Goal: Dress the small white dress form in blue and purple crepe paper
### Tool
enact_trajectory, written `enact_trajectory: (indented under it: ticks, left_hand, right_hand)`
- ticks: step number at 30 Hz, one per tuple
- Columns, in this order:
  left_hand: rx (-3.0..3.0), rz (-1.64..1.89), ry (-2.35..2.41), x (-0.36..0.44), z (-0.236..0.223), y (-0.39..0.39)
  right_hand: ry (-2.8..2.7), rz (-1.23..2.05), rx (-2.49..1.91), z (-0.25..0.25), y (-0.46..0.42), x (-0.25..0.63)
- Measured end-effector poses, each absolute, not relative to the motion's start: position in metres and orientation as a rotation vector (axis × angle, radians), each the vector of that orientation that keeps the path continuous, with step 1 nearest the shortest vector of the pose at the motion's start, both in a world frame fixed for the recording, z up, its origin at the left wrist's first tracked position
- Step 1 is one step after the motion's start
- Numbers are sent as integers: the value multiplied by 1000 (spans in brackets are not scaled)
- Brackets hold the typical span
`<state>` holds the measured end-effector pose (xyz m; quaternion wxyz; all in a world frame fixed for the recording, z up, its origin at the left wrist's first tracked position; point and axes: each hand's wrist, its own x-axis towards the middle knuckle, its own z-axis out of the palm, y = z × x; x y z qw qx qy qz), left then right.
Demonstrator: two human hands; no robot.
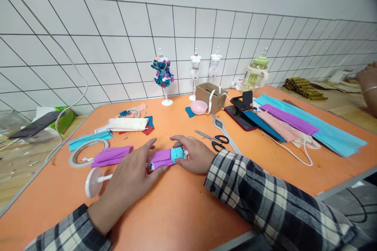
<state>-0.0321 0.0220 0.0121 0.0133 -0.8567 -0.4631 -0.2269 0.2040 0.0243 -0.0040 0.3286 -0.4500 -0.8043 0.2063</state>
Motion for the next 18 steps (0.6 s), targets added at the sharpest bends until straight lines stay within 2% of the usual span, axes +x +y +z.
enact_trajectory:
  ticks: [4,10,18]
  left_hand:
    - [-2850,-762,-1559,-34,13,20]
    - [-2794,-754,-1307,-39,11,16]
    - [-2930,-763,-722,-37,18,15]
  right_hand:
    - [-2125,631,-1159,1,23,206]
    - [-2189,627,-1063,8,19,204]
    - [-1750,1093,-1230,4,23,202]
